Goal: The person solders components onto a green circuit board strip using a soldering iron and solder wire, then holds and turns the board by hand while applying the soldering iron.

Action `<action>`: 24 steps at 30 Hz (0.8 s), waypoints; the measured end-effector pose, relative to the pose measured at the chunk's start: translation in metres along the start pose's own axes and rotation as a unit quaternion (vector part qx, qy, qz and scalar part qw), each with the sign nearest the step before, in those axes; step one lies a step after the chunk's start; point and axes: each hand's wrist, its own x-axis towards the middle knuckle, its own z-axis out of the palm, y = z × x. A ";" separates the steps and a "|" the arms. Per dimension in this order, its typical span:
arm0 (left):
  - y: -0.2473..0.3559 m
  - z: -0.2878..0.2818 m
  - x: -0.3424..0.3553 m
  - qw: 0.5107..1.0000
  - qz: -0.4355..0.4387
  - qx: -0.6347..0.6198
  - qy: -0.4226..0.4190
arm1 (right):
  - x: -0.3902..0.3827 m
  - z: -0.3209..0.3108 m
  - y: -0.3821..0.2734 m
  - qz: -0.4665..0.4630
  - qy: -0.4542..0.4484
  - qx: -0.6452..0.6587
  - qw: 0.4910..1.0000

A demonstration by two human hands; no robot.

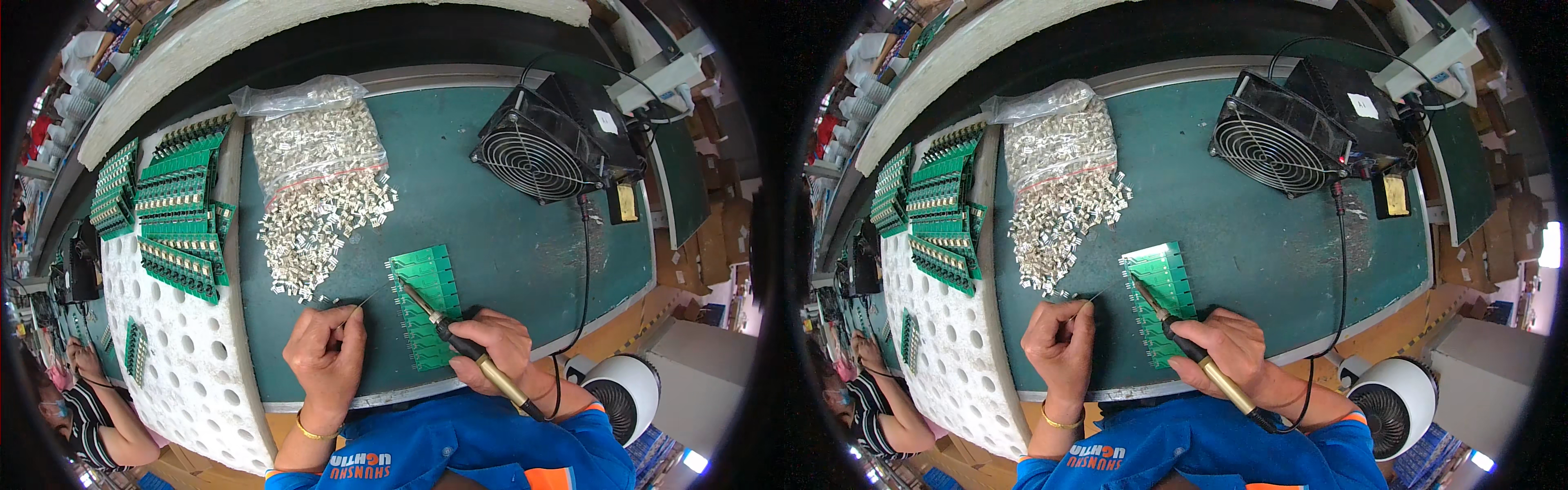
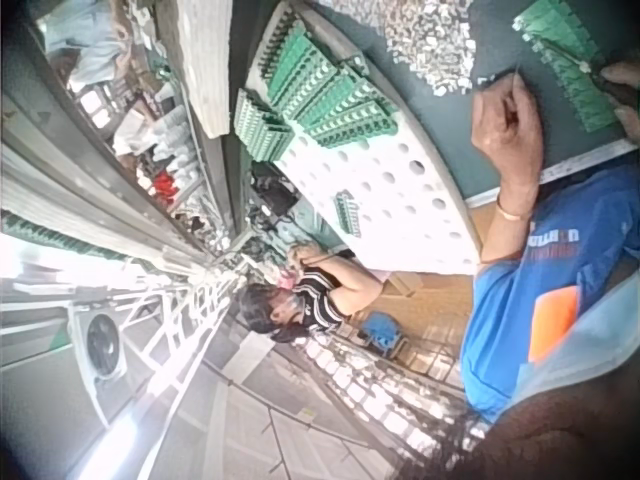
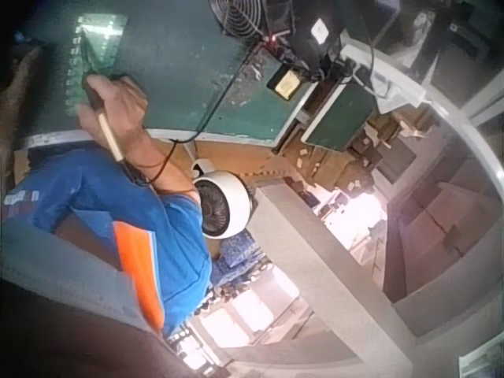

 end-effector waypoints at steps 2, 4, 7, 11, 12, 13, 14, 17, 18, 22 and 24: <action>-0.001 0.000 0.000 1.000 0.001 -0.004 0.000 | -0.001 0.000 0.000 0.001 -0.002 -0.001 1.000; -0.002 0.001 -0.001 1.000 0.012 -0.009 0.001 | -0.001 -0.001 0.000 0.002 -0.004 -0.001 1.000; -0.002 0.000 0.000 1.000 0.007 -0.002 -0.004 | -0.002 -0.001 0.000 0.004 -0.010 0.003 1.000; -0.001 0.000 0.000 1.000 -0.001 -0.009 -0.004 | -0.001 -0.001 0.000 0.000 -0.010 0.010 1.000; 0.000 0.000 0.000 1.000 -0.002 -0.009 -0.004 | -0.001 -0.001 0.000 -0.003 -0.008 0.017 1.000; -0.001 0.000 0.000 1.000 -0.003 -0.009 -0.005 | -0.001 -0.001 0.000 -0.003 -0.008 0.017 1.000; -0.001 0.000 0.000 1.000 -0.003 -0.009 -0.005 | -0.001 0.000 -0.001 -0.005 -0.007 0.016 1.000; -0.001 0.000 0.001 1.000 0.005 0.003 -0.007 | 0.000 -0.001 -0.002 -0.006 -0.006 0.014 1.000; -0.002 0.000 0.000 1.000 0.006 0.005 -0.006 | 0.001 -0.001 -0.002 -0.005 -0.007 0.015 1.000; -0.001 -0.001 0.001 1.000 0.005 0.003 -0.005 | -0.002 -0.003 -0.001 -0.011 -0.006 0.005 1.000; 0.000 -0.001 0.001 1.000 0.003 0.000 -0.005 | -0.001 -0.005 -0.003 -0.011 0.002 0.000 1.000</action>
